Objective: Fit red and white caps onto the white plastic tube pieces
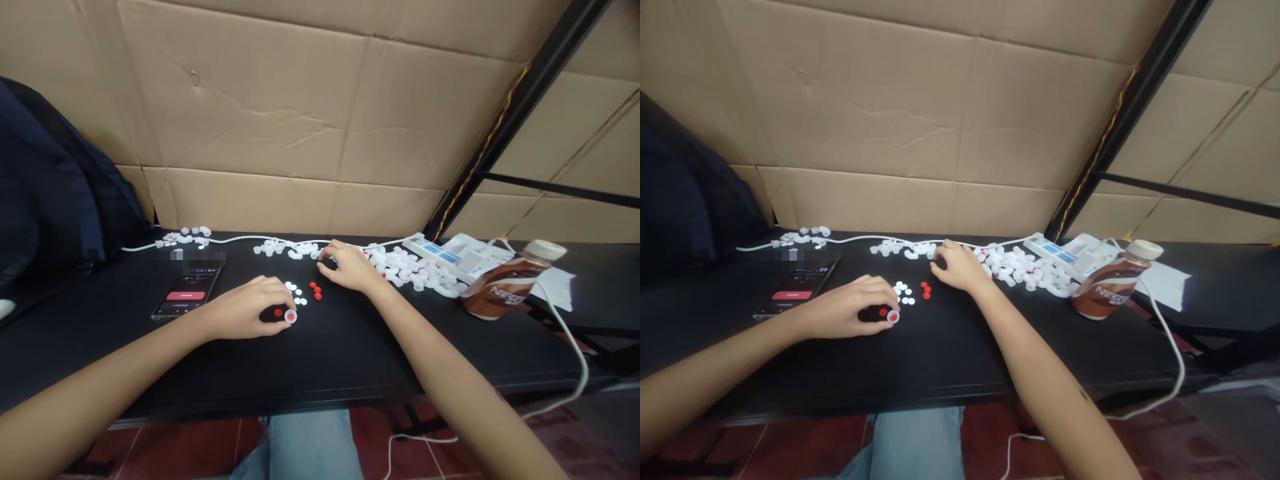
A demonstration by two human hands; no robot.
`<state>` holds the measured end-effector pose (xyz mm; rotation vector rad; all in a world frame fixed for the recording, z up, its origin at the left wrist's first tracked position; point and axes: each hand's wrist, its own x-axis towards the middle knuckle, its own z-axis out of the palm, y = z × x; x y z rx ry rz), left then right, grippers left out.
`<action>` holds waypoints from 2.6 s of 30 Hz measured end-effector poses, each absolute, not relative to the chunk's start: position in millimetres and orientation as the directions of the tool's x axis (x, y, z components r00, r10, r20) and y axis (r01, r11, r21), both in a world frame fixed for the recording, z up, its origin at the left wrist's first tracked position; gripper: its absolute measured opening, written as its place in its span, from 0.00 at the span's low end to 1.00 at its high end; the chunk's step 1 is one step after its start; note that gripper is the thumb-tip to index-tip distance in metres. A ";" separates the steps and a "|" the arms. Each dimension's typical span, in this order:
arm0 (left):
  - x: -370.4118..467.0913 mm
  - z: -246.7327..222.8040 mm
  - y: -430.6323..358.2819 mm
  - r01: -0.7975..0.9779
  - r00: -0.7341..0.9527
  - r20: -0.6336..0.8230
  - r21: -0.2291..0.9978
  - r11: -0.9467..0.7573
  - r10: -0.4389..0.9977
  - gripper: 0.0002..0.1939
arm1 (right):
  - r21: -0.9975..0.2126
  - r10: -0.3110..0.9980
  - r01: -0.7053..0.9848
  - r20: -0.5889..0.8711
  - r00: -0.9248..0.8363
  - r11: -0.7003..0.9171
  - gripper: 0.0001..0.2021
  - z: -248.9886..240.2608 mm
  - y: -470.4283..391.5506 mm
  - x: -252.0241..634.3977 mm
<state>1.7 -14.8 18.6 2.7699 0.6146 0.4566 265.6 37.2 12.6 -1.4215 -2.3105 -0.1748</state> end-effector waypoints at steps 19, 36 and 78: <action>-0.2 10.3 -9.8 0.324 0.871 0.282 0.287 -0.902 0.403 0.14 | -0.147 0.815 0.844 0.387 -0.431 0.516 0.06 11.5 38.7 266.7; 2.2 13.6 -15.0 0.324 0.840 0.317 0.358 -0.876 0.440 0.10 | -0.149 0.819 0.845 0.378 -0.432 0.514 0.06 11.8 37.7 266.1; 9.6 14.8 -17.0 0.385 0.557 0.550 0.492 -0.780 0.622 0.08 | -0.947 0.676 0.027 0.208 -0.707 0.320 0.10 11.2 2.5 213.1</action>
